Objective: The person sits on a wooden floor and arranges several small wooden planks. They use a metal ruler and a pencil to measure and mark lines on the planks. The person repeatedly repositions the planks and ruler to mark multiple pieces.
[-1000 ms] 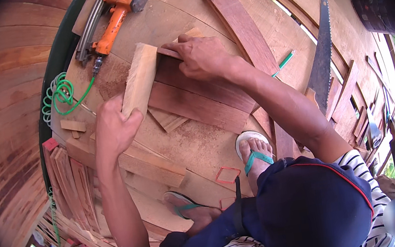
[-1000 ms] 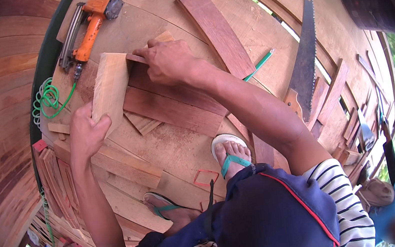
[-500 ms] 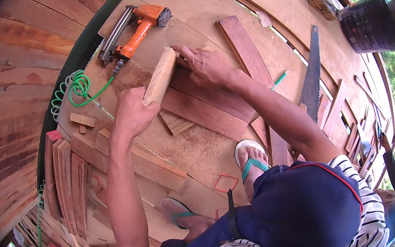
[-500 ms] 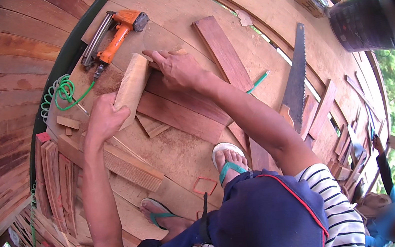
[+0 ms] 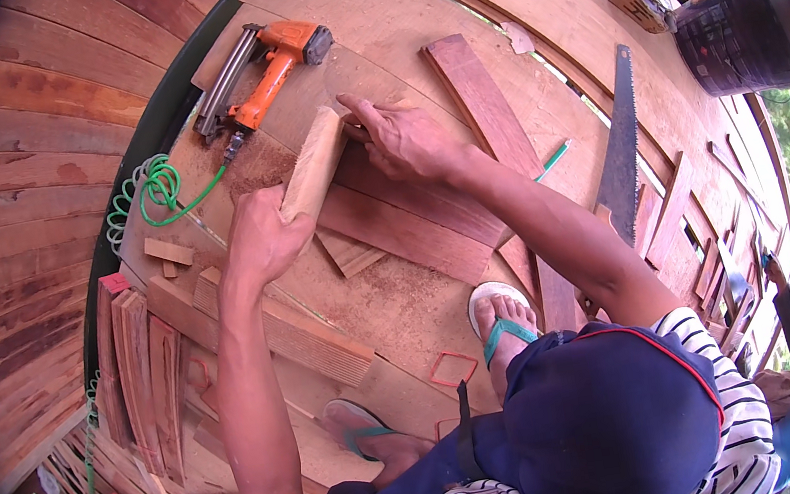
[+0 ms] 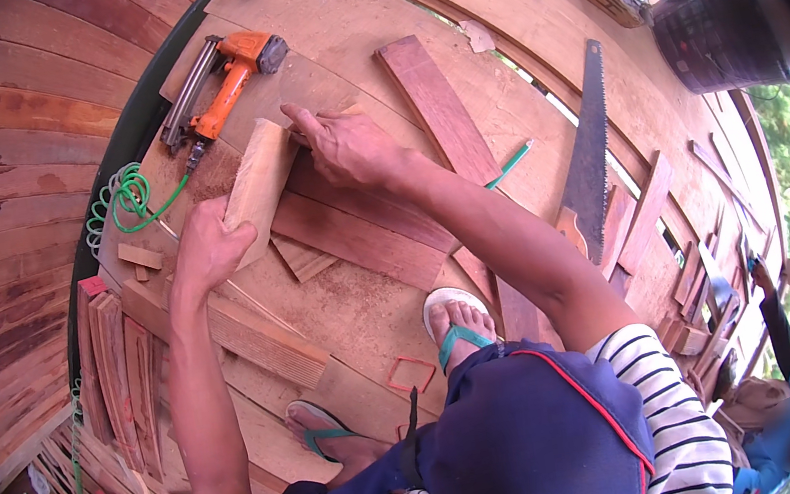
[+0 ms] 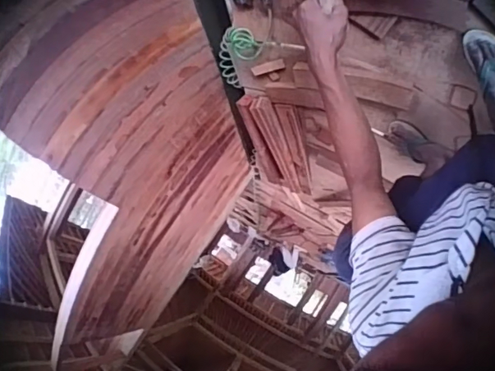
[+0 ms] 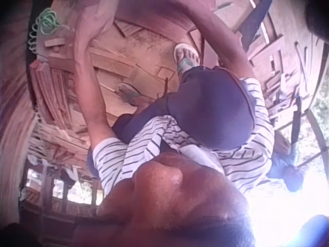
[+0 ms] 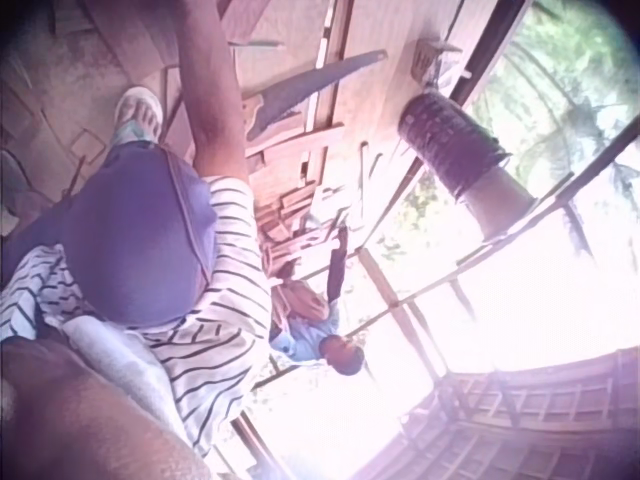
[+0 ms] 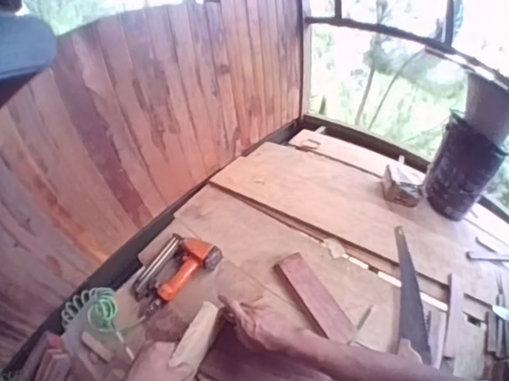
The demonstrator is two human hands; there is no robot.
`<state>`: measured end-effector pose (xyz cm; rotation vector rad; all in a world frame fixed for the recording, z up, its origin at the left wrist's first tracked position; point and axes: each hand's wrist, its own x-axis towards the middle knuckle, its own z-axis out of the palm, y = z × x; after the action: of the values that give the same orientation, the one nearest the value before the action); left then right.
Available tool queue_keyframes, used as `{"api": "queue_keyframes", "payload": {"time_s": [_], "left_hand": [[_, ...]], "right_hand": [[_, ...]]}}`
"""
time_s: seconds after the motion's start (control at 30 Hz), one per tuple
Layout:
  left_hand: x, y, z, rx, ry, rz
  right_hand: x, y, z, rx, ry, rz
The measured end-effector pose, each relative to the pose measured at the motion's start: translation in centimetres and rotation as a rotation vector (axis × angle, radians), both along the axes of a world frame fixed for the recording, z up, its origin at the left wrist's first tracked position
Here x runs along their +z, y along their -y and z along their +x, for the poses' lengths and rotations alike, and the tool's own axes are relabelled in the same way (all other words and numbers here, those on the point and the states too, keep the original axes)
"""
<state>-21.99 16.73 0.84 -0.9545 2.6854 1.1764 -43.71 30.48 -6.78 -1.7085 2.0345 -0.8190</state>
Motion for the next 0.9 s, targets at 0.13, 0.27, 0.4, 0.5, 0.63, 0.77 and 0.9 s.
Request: {"api": "queue_keyframes", "payload": {"time_s": [0.13, 0.27, 0.4, 0.5, 0.63, 0.77, 0.9], "left_hand": [[0.0, 0.0, 0.0, -0.018, -0.011, -0.002], [0.0, 0.2, -0.1, -0.035, -0.011, -0.019], [0.1, 0.1, -0.2, -0.021, 0.013, 0.005], [0.0, 0.1, 0.0, -0.035, 0.001, -0.042], [-0.6, 0.2, 0.1, -0.027, 0.009, -0.043], [0.3, -0.1, -0.3, -0.029, 0.024, -0.024], [0.1, 0.2, 0.0, -0.059, 0.043, -0.070]], "right_hand": [[-0.6, 0.1, 0.0, 0.008, 0.004, -0.030], [-1.3, 0.1, 0.1, 0.017, -0.080, -0.115], [-1.2, 0.0, -0.1, 0.051, -0.135, -0.163], [-0.1, -0.3, 0.1, 0.068, -0.103, -0.054], [-0.3, -0.5, 0.2, 0.068, -0.176, -0.130], [-0.9, -0.5, 0.3, 0.088, -0.276, -0.285], [-0.4, -0.5, 0.6, 0.097, -0.241, -0.213]]}}
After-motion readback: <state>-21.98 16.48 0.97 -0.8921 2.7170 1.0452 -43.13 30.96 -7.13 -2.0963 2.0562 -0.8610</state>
